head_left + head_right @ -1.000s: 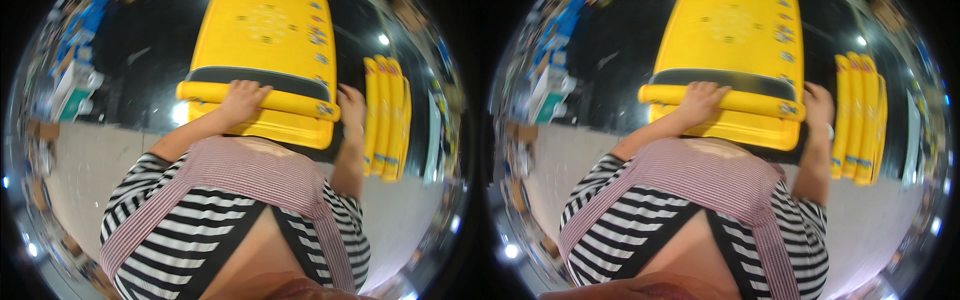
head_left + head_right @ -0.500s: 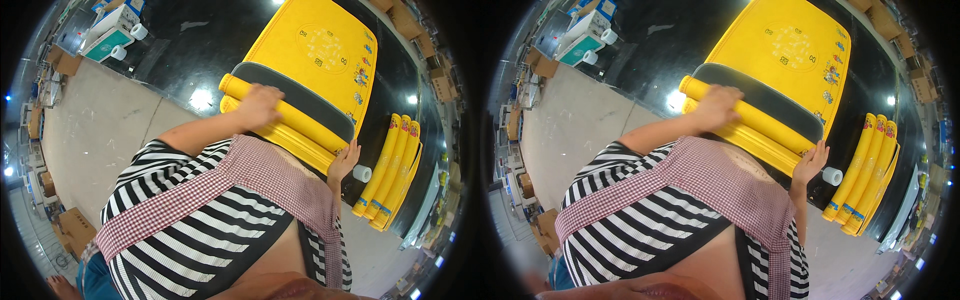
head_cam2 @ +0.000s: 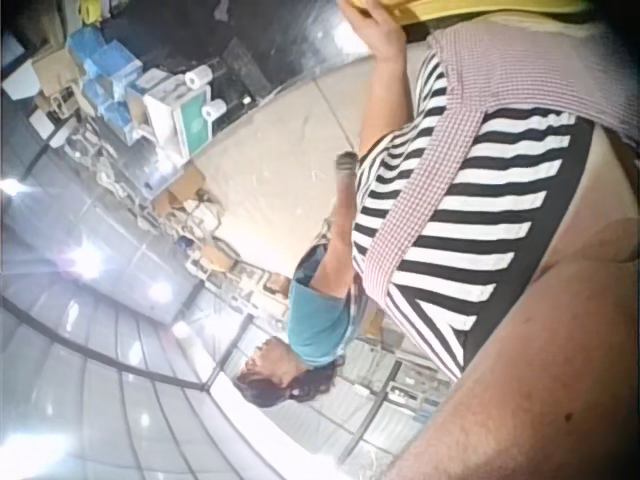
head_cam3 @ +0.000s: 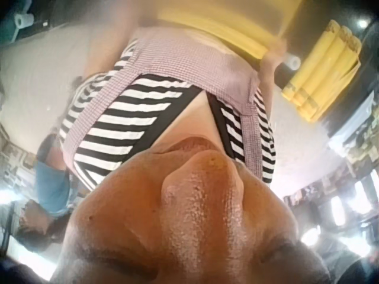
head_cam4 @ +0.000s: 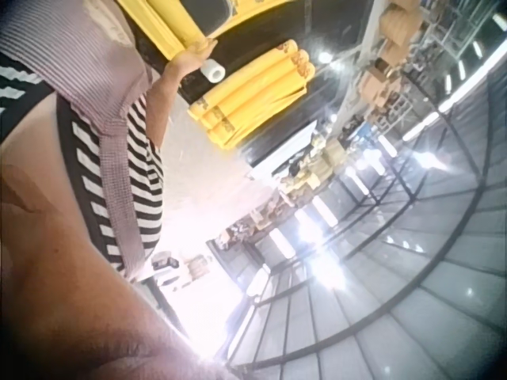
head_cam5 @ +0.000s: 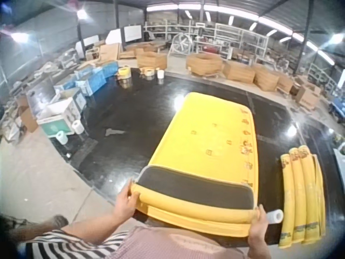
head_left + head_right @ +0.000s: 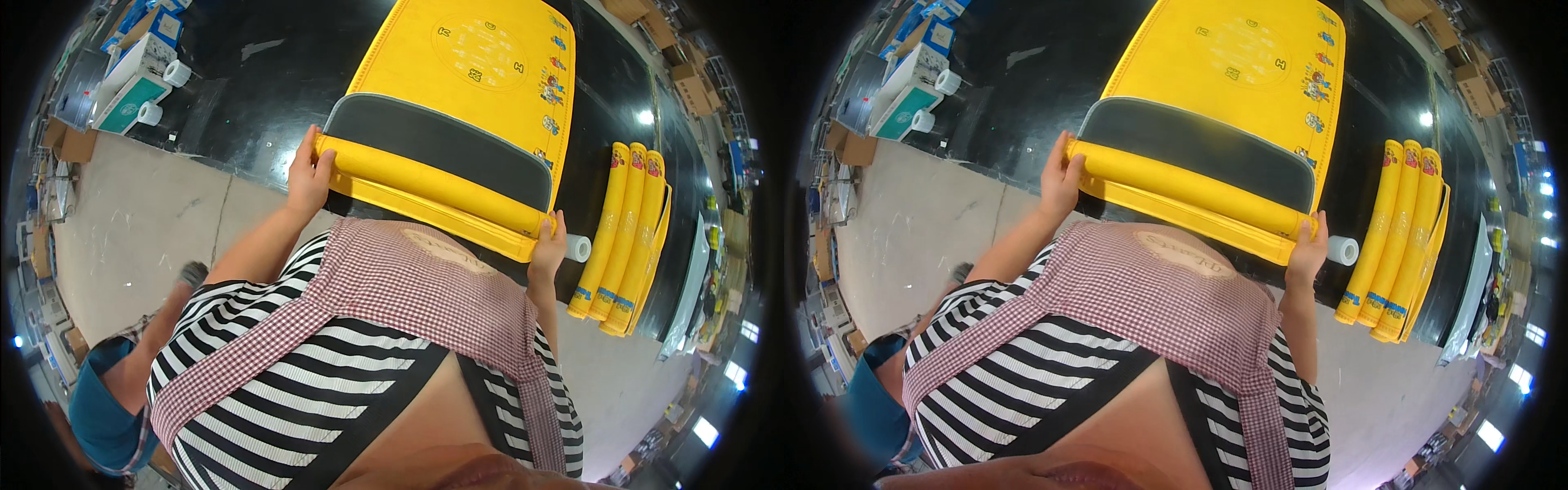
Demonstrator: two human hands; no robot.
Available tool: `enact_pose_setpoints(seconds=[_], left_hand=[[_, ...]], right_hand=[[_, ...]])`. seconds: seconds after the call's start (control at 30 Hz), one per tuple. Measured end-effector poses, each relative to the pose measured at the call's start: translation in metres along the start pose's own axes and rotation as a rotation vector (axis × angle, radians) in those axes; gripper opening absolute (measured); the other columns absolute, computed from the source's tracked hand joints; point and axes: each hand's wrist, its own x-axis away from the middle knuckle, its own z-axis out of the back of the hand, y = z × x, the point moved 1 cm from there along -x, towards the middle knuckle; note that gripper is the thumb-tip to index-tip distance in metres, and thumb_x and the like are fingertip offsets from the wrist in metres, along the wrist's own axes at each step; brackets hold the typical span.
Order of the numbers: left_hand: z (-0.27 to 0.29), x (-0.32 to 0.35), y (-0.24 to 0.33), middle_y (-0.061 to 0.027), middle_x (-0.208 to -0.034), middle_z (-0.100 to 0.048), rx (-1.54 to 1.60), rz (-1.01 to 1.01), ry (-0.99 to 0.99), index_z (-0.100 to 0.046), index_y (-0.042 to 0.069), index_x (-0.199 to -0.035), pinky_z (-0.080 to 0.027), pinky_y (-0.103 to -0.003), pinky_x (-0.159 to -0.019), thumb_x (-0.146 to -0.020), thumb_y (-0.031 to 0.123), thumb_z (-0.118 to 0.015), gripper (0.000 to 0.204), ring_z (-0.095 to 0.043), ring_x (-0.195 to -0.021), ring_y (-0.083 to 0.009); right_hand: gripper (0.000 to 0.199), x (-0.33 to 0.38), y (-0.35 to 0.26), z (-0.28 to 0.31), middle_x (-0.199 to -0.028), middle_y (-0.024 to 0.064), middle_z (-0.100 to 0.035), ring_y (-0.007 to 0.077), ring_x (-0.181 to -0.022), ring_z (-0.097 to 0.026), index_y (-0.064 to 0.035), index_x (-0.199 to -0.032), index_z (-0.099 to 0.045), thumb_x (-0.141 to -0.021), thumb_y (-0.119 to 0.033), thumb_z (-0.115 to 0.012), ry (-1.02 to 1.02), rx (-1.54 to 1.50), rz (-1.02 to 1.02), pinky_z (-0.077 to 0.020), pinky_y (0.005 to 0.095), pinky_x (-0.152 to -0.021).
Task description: The person rolls a yellow mat with a black center on a table, secures it with tape, and stacks it with other rolled mats. They repeat this process for multiple mats, handling each one individually.
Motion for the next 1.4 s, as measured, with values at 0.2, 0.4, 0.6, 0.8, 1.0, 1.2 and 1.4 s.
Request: enact_pose_setpoints(seconds=[0.2,0.4,0.6,0.8,1.0,1.2,1.4], left_hand=[[-0.002,0.017,-0.021,-0.0165,-0.158,-0.046,0.174,-0.122,0.026,-0.033,0.0,-0.159,-0.043,-0.033,-0.114,-0.108,0.008,-0.053,0.056,-0.053,-0.136,-0.0242],[0.011,-0.001,0.012,-0.0197,-0.151,-0.053,-0.236,-0.018,-0.034,-0.045,-0.001,-0.151,-0.042,-0.04,-0.113,-0.106,0.016,-0.057,0.049,-0.053,-0.137,-0.032],[-0.032,-0.005,0.051,-0.0185,-0.155,-0.049,-0.826,-0.777,-0.393,-0.049,0.009,-0.151,-0.03,-0.059,-0.12,-0.099,0.022,-0.065,0.056,-0.046,-0.145,-0.0356],[-0.115,0.0,0.09,-0.0137,-0.135,-0.056,-0.848,-0.864,-0.581,-0.047,0.019,-0.155,-0.037,-0.051,-0.105,-0.085,0.027,-0.08,0.077,-0.054,-0.123,-0.0329],[-0.123,-0.019,0.115,-0.0111,-0.12,-0.061,-0.868,-0.755,-0.662,-0.053,0.019,-0.15,-0.041,-0.047,-0.102,-0.082,0.026,-0.083,0.074,-0.057,-0.116,-0.0313],[-0.126,-0.007,0.124,-0.0071,-0.113,-0.06,-0.876,-0.853,-0.608,-0.054,0.02,-0.148,-0.043,-0.045,-0.098,-0.082,0.029,-0.083,0.073,-0.058,-0.111,-0.0287],[-0.124,-0.003,0.121,-0.0094,-0.117,-0.061,-0.836,-0.876,-0.61,-0.054,0.016,-0.148,-0.043,-0.045,-0.101,-0.082,0.025,-0.083,0.072,-0.058,-0.113,-0.0306]], right_hand=[[0.049,-0.002,0.002,0.003,-0.147,0.0196,-0.059,0.0293,-0.133,-0.057,0.0055,-0.148,-0.05,-0.108,-0.019,-0.059,-0.026,0.159,0.071,-0.0437,0.0352,-0.111],[0.051,-0.007,-0.005,0.0,-0.146,0.0252,-0.059,0.0367,-0.133,-0.058,0.0039,-0.147,-0.052,-0.108,-0.028,-0.056,-0.005,0.444,0.135,-0.0433,0.0391,-0.112],[0.057,-0.009,-0.001,-0.007,-0.15,0.0273,-0.054,0.0444,-0.137,-0.052,0.0048,-0.152,-0.046,-0.111,-0.035,-0.045,0.049,0.787,0.281,-0.0418,0.0452,-0.115],[0.049,-0.047,-0.01,0.005,-0.151,0.0256,-0.054,0.0399,-0.141,-0.05,0.0026,-0.145,-0.055,-0.107,-0.03,-0.054,-0.016,0.828,0.382,-0.039,0.0445,-0.118],[0.034,-0.098,-0.062,0.136,-0.128,0.0158,-0.072,0.0289,-0.121,-0.068,-0.0058,-0.13,-0.07,-0.096,-0.011,-0.069,-0.002,0.617,0.191,-0.053,0.0362,-0.103],[0.047,-0.085,-0.039,0.161,-0.116,0.0134,-0.075,0.0285,-0.111,-0.07,-0.0075,-0.122,-0.074,-0.079,0.008,-0.066,-0.415,0.749,0.053,-0.0538,0.0344,-0.099],[0.021,-0.081,0.015,0.168,-0.094,0.0159,-0.071,0.0304,-0.095,-0.07,-0.0035,-0.098,-0.068,-0.081,0.004,-0.059,-0.279,0.759,0.049,-0.0538,0.038,-0.085]])
